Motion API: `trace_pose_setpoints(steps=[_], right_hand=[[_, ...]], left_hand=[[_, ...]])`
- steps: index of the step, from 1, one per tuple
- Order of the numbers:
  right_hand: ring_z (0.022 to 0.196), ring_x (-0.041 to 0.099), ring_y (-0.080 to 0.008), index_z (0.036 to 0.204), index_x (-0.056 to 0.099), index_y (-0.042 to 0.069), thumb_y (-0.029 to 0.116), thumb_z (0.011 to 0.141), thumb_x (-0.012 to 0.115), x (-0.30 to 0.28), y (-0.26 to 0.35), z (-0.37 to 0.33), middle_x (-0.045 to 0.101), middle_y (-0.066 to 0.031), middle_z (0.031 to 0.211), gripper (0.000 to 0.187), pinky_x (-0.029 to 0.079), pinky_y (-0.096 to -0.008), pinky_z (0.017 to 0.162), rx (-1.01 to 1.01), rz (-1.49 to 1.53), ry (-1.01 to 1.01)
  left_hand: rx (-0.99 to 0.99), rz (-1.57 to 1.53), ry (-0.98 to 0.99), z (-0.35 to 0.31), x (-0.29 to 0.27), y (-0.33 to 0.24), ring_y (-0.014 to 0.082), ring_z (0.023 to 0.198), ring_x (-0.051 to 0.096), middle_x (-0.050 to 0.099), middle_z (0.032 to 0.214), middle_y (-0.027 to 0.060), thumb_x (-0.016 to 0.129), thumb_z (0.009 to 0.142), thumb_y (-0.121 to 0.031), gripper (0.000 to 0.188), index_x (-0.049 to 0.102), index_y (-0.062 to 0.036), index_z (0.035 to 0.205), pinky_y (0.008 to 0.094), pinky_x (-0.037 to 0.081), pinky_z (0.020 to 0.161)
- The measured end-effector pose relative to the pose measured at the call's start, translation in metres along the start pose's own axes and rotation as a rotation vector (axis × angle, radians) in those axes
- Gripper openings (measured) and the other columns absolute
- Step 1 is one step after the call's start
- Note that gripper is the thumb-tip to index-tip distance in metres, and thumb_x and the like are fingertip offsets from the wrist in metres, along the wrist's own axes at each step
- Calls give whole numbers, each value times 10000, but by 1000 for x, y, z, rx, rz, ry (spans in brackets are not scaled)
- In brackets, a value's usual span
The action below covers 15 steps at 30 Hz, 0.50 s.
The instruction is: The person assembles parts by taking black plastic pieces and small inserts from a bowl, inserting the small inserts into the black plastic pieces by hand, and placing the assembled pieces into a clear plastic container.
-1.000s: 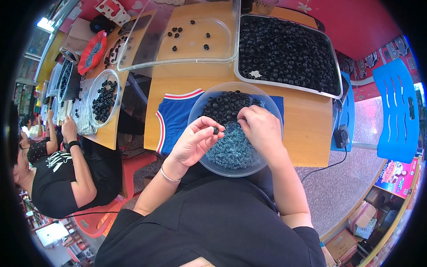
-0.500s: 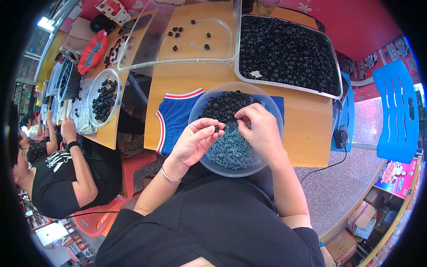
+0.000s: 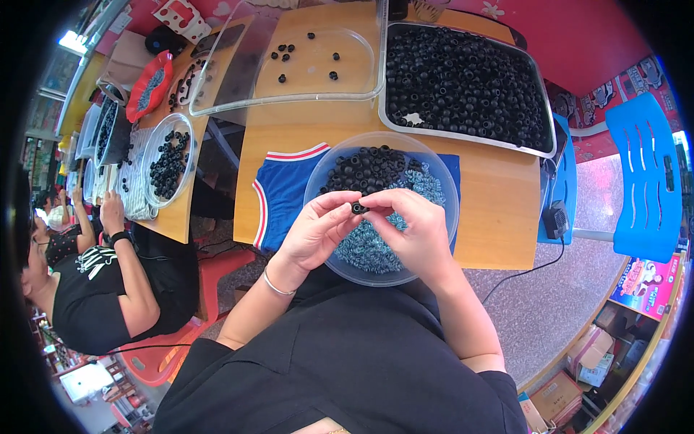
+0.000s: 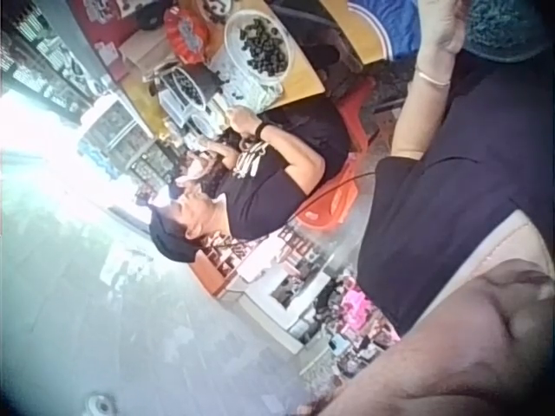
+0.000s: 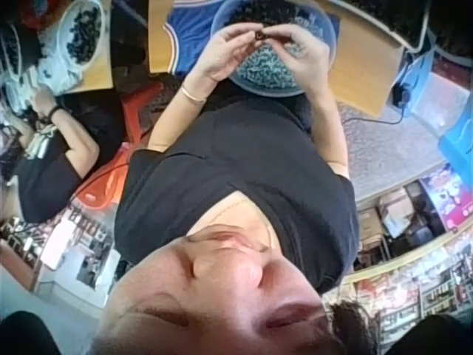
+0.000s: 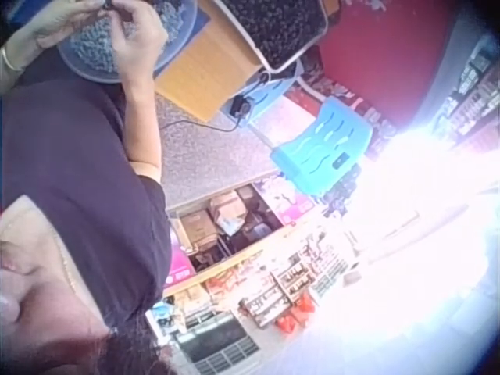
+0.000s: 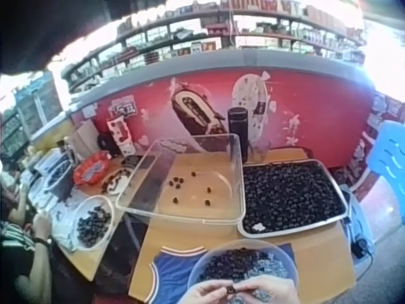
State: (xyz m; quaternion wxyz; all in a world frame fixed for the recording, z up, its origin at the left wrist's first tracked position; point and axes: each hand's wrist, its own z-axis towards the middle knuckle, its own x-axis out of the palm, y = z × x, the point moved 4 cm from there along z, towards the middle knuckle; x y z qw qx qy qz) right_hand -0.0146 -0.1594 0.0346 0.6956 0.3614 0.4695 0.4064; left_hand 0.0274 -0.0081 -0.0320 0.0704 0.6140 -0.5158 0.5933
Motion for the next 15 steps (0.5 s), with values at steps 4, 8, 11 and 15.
trace_pose_setpoints(steps=[4, 8, 11, 15], right_hand=[[774, 661, -153, 930, 674, 15, -72, 741, 697, -1, 5, 0, 686, -82, 856, 210, 523, -249, 690, 0, -44, 23], [745, 664, -196, 895, 676, 38, -24, 733, 713, -2, 9, 1, 682, -83, 839, 177, 519, -273, 631, -58, -92, -7], [747, 664, -203, 882, 675, 37, -23, 730, 715, -2, 9, 1, 681, -84, 836, 168, 522, -279, 632, -115, -116, -14], [743, 662, -205, 864, 675, 36, -16, 726, 719, -3, 11, 2, 677, -85, 825, 154, 523, -280, 622, -140, -138, -14]], left_hand=[[13, 24, -14, 1, 2, 0, 138, 980, 617, 637, 1080, 66, 617, 900, -65, 246, 615, -28, 1143, 270, 524, 893], [21, 37, -7, 2, 3, 0, 141, 989, 615, 639, 1079, 67, 624, 893, -54, 242, 617, -27, 1134, 284, 523, 901], [17, 42, 5, 2, 4, 0, 144, 994, 615, 642, 1073, 68, 624, 893, -54, 239, 618, -26, 1129, 289, 520, 905], [26, 33, 14, 2, 5, -1, 145, 992, 618, 646, 1065, 70, 626, 891, -55, 234, 621, -28, 1124, 287, 519, 904]])
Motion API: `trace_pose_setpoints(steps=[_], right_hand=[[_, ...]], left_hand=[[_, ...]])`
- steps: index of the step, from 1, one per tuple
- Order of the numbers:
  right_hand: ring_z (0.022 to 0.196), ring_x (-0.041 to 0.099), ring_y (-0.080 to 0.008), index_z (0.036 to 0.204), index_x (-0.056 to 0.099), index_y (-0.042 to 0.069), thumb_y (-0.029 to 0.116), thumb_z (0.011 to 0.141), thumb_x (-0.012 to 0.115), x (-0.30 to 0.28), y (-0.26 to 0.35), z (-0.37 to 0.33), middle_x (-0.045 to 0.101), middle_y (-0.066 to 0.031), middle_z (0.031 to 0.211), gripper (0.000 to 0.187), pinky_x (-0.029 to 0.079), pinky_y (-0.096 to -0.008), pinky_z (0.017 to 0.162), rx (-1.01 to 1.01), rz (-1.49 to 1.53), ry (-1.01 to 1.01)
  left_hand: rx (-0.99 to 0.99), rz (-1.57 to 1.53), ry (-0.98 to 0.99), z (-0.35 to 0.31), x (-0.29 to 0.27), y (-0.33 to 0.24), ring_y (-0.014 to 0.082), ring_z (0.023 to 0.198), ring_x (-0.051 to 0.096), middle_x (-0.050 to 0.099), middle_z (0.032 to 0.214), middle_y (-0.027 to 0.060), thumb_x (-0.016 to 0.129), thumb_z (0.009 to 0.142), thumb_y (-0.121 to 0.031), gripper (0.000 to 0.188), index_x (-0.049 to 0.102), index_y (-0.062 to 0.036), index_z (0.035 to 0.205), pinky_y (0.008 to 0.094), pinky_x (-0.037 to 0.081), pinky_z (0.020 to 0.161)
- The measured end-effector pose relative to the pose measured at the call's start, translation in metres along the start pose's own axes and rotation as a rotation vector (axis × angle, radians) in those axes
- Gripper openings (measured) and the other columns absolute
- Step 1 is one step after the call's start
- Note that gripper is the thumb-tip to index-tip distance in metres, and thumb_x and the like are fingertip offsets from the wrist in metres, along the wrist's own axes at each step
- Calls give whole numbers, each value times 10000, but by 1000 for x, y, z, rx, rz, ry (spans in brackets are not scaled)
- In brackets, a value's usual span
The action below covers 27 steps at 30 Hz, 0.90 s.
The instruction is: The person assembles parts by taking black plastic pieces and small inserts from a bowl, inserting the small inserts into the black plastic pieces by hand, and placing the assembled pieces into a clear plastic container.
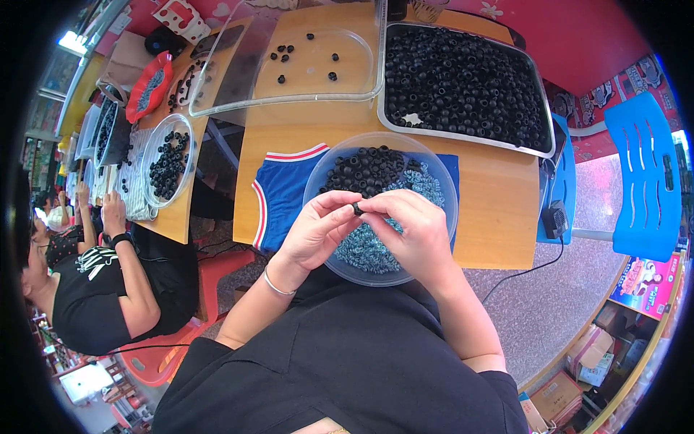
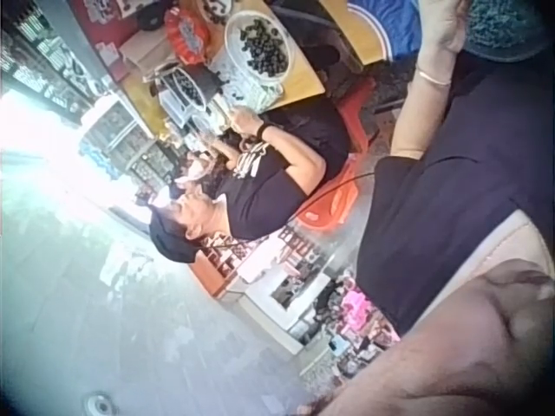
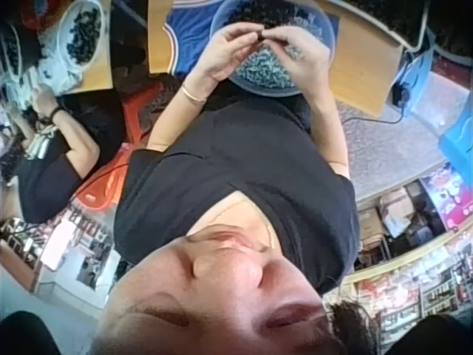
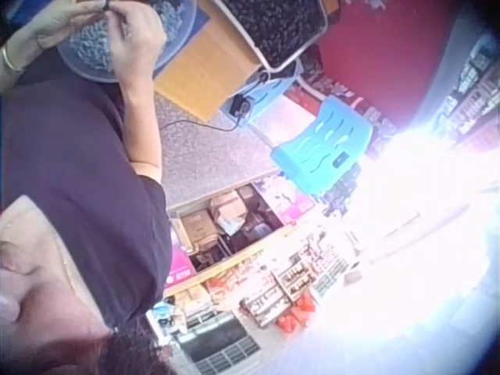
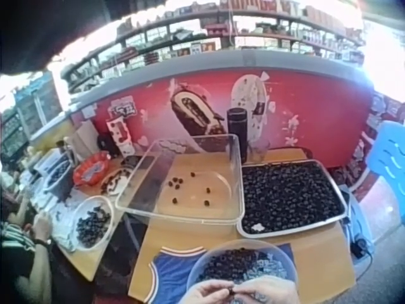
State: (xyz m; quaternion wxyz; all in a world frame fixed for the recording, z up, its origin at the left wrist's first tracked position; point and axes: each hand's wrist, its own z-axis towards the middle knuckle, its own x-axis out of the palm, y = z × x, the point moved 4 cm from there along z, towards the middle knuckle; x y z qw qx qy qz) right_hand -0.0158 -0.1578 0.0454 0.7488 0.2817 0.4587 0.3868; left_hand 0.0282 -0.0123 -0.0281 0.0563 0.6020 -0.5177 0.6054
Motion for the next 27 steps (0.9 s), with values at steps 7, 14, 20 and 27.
trace_pose_setpoints(steps=[7, 14, 20, 27], right_hand=[[716, 651, -177, 858, 682, 27, 8, 735, 730, 2, 0, -1, 676, -76, 811, 133, 512, -264, 592, 89, 35, -5], [693, 626, -137, 838, 683, 18, 21, 732, 746, 3, -4, -3, 671, -72, 805, 123, 475, -231, 569, 189, 68, 12], [675, 585, -113, 862, 681, 20, 39, 743, 752, 6, -15, -7, 636, -55, 806, 140, 450, -210, 574, 188, 146, 62], [693, 566, -135, 1034, 658, 45, 80, 772, 727, 8, -7, -4, 570, -48, 804, 273, 450, -252, 583, 171, 158, 282]], left_hand=[[19, -12, -5, -1, -1, 0, 146, 982, 624, 654, 1045, 71, 631, 887, -50, 230, 625, -31, 1116, 283, 519, 901], [56, -13, -21, 0, 1, 2, 141, 958, 626, 653, 1023, 66, 641, 881, -52, 189, 634, -26, 1068, 284, 527, 871], [21, -29, -37, 0, -5, 6, 133, 928, 627, 649, 1009, 62, 642, 883, -62, 173, 627, -40, 1055, 280, 529, 861], [-34, -26, 25, 0, -3, -1, 117, 884, 627, 652, 950, 54, 660, 874, -73, 239, 542, -55, 1081, 249, 527, 790]])
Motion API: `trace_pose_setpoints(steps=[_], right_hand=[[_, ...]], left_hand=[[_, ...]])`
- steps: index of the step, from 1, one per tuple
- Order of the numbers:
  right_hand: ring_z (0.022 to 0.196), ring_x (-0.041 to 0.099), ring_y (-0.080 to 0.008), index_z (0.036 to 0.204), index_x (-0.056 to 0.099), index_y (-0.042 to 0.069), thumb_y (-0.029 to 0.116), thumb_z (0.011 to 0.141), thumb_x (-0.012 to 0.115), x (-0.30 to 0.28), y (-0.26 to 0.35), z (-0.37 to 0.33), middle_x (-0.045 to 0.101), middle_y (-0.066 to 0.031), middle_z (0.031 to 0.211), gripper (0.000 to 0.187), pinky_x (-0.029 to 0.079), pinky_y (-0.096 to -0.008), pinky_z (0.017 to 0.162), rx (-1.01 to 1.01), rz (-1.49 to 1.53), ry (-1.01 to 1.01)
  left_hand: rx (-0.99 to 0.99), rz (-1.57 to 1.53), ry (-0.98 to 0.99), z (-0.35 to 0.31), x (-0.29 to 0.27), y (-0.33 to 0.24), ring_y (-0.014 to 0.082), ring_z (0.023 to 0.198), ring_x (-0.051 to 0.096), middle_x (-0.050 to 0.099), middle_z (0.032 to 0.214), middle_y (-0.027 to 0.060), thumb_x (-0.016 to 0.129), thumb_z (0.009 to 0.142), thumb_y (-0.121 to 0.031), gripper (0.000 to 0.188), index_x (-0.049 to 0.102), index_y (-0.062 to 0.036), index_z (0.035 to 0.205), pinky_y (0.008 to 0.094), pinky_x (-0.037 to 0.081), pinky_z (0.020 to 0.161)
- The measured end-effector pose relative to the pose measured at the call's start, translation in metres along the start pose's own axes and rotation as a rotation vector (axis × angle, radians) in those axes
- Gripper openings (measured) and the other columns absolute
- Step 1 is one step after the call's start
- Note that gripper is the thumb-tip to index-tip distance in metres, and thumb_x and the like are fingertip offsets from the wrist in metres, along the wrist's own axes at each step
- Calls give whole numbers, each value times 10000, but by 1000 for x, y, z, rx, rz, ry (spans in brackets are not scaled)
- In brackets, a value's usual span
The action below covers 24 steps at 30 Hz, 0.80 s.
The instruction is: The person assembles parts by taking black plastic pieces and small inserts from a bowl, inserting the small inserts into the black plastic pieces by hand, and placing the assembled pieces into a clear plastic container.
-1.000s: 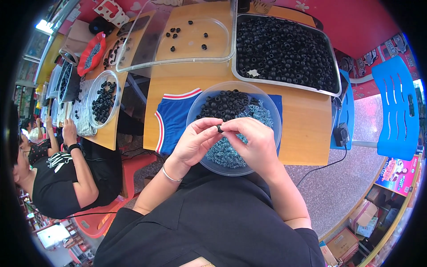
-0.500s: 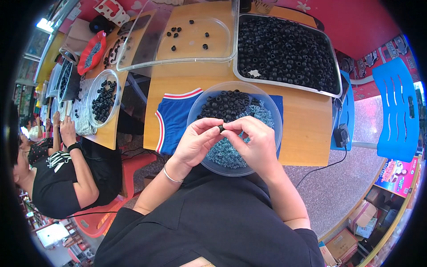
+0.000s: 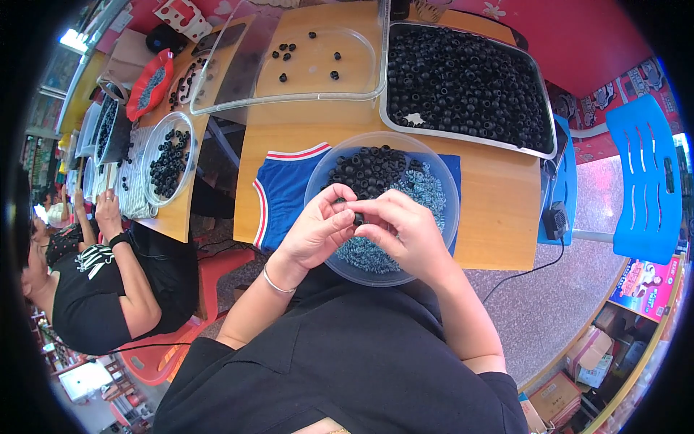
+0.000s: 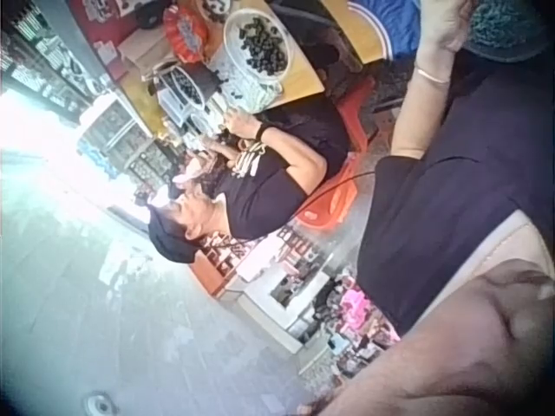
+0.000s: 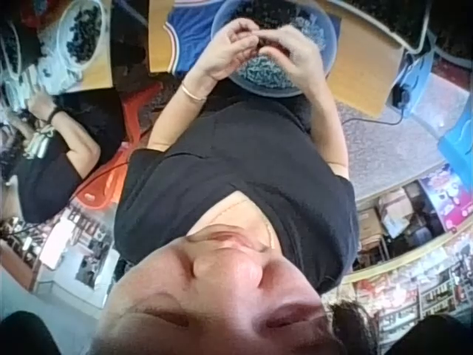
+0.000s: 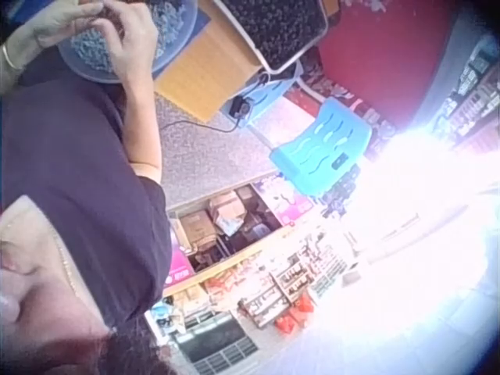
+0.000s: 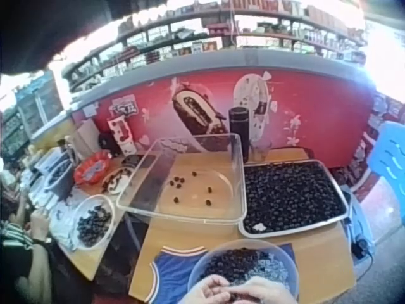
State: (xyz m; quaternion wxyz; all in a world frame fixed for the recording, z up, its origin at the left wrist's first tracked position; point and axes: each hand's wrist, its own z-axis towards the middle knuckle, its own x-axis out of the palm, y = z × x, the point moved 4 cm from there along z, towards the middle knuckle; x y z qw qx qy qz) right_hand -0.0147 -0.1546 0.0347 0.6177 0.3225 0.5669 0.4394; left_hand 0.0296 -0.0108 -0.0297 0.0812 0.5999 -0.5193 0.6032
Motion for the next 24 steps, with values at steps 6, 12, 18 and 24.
trace_pose_setpoints(steps=[6, 12, 18, 24], right_hand=[[713, 589, -195, 1056, 636, 50, 141, 783, 722, 5, 4, -3, 569, -70, 806, 301, 476, -308, 624, -58, -36, 85], [705, 614, -248, 1001, 622, 60, 184, 759, 727, 10, 7, -6, 588, -79, 802, 291, 493, -334, 614, -182, -150, 98], [705, 620, -248, 958, 612, 46, 180, 761, 727, 9, 7, -7, 593, -82, 787, 264, 493, -334, 610, -232, -93, 135], [693, 597, -208, 1020, 624, 47, 142, 770, 729, 7, 6, -6, 575, -72, 795, 287, 485, -312, 604, -180, -19, 80]], left_hand=[[-103, 102, 82, -2, -5, -9, 114, 820, 624, 650, 927, 71, 725, 827, -103, 507, 389, -80, 1206, 253, 521, 766], [-234, 54, 138, -5, -2, -8, 118, 809, 629, 652, 900, 77, 737, 818, -123, 533, 393, -68, 1221, 251, 523, 749], [-277, 69, 204, -6, -3, -3, 123, 801, 646, 653, 873, 71, 735, 815, -108, 525, 393, -58, 1211, 233, 537, 702], [-166, -36, 146, -6, 0, 3, 120, 830, 650, 647, 907, 45, 701, 839, -71, 314, 469, -82, 1050, 240, 543, 739]])
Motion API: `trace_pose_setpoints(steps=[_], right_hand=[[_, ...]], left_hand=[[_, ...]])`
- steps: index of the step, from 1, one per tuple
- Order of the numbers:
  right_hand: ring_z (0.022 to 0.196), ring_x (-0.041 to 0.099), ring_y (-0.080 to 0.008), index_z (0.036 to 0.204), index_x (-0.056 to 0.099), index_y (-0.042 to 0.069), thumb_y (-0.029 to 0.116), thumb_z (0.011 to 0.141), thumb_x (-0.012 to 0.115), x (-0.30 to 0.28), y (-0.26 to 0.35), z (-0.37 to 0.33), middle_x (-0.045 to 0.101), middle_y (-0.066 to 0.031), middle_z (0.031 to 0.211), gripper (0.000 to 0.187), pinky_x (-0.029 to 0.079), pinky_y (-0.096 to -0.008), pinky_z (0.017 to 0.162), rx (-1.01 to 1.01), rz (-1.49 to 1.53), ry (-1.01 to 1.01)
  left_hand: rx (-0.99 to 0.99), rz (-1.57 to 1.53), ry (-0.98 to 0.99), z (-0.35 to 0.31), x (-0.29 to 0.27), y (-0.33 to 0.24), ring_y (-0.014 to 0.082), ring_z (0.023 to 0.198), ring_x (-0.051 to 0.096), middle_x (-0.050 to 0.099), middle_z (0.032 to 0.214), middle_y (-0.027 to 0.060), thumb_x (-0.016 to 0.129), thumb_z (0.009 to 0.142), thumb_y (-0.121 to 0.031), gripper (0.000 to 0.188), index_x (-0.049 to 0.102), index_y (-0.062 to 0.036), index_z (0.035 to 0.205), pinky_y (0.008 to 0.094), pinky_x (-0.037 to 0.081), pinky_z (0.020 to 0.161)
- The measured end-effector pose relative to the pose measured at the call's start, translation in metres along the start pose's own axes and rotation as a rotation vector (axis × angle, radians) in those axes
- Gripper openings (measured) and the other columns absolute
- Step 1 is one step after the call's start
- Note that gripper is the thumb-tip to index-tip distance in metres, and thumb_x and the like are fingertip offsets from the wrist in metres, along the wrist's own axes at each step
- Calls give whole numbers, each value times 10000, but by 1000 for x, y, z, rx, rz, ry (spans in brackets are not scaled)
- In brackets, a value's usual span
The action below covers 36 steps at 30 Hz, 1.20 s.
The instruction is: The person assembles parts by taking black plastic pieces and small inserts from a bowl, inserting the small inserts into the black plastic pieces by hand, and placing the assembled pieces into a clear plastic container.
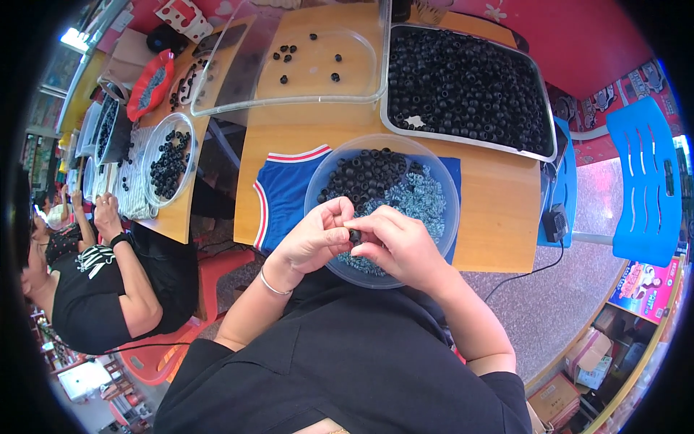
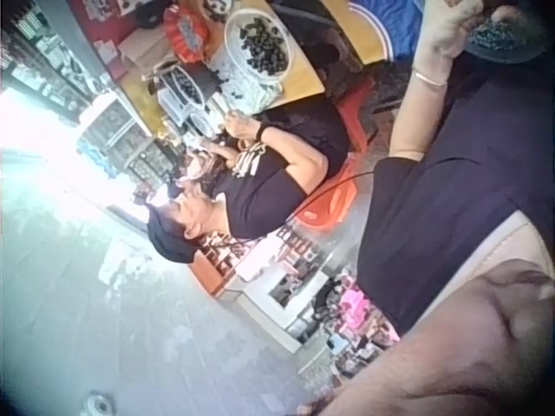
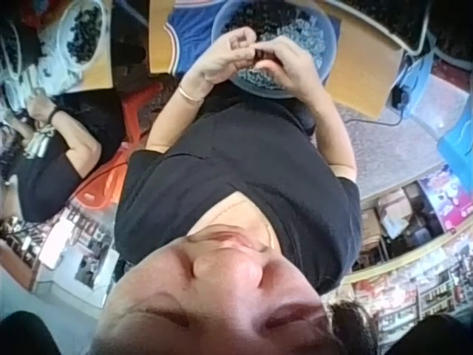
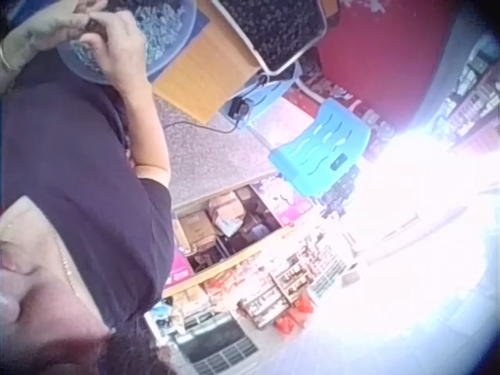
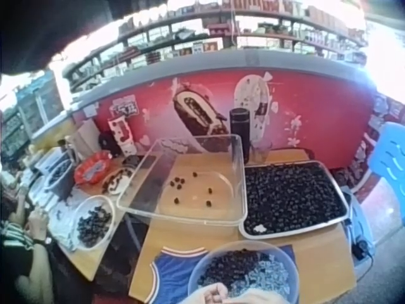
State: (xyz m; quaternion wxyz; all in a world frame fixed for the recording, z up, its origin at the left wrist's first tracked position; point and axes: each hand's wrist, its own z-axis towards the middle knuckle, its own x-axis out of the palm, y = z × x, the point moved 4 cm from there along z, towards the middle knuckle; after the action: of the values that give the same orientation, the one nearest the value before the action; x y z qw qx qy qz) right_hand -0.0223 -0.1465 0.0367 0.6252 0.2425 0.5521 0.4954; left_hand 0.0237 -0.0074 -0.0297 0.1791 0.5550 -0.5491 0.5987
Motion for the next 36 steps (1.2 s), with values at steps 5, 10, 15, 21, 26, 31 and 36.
trace_pose_setpoints(steps=[5, 10, 15, 21, 26, 31, 36], right_hand=[[646, 536, -160, 1093, 638, 48, 158, 783, 724, 1, -5, -3, 544, -51, 750, 340, 446, -273, 573, 10, -50, -135], [634, 582, -143, 1057, 644, 67, 95, 718, 766, 0, 3, -2, 600, -49, 783, 362, 487, -260, 564, 46, -106, -225], [606, 586, -130, 919, 667, 68, 66, 675, 791, 1, 4, -5, 617, -31, 766, 273, 491, -248, 544, -4, -184, -404], [658, 621, -141, 831, 667, 26, -15, 670, 793, -2, 8, -4, 640, -77, 791, 208, 506, -236, 537, -119, -288, -460], [675, 644, -189, 819, 662, 45, 18, 679, 772, -4, 4, -3, 645, -71, 770, 180, 508, -271, 577, -14, -216, -402], [647, 620, -180, 848, 661, 41, 15, 681, 769, -4, 2, -1, 628, -65, 752, 201, 496, -272, 565, 27, -148, -344], [638, 593, -173, 977, 663, 53, 10, 685, 759, -4, 5, 3, 594, -55, 757, 311, 483, -272, 563, 170, -96, -282]], left_hand=[[76, 10, -69, -1, 4, 4, 99, 870, 620, 614, 924, 12, 682, 855, -66, 184, 520, -88, 941, 259, 528, 807], [144, 30, -92, -1, 8, -1, 93, 881, 604, 595, 949, 3, 662, 867, -51, 160, 538, -92, 960, 253, 524, 806], [191, 15, -109, 1, 11, -4, 102, 894, 611, 608, 965, 13, 645, 876, -37, 148, 562, -86, 988, 257, 524, 807], [225, -17, -121, 3, 8, -2, 130, 936, 626, 650, 986, 54, 623, 890, -32, 138, 587, -68, 1018, 267, 527, 822], [217, -31, -141, 4, 6, -1, 126, 910, 631, 653, 971, 53, 629, 891, -56, 143, 615, -53, 1034, 264, 528, 816], [209, 5, -137, 4, 6, -2, 119, 896, 627, 647, 957, 51, 629, 892, -54, 123, 616, -38, 1013, 257, 525, 811], [201, 65, -158, 3, 7, -6, 111, 881, 621, 643, 951, 57, 636, 887, -50, 90, 621, -31, 974, 251, 525, 798]])
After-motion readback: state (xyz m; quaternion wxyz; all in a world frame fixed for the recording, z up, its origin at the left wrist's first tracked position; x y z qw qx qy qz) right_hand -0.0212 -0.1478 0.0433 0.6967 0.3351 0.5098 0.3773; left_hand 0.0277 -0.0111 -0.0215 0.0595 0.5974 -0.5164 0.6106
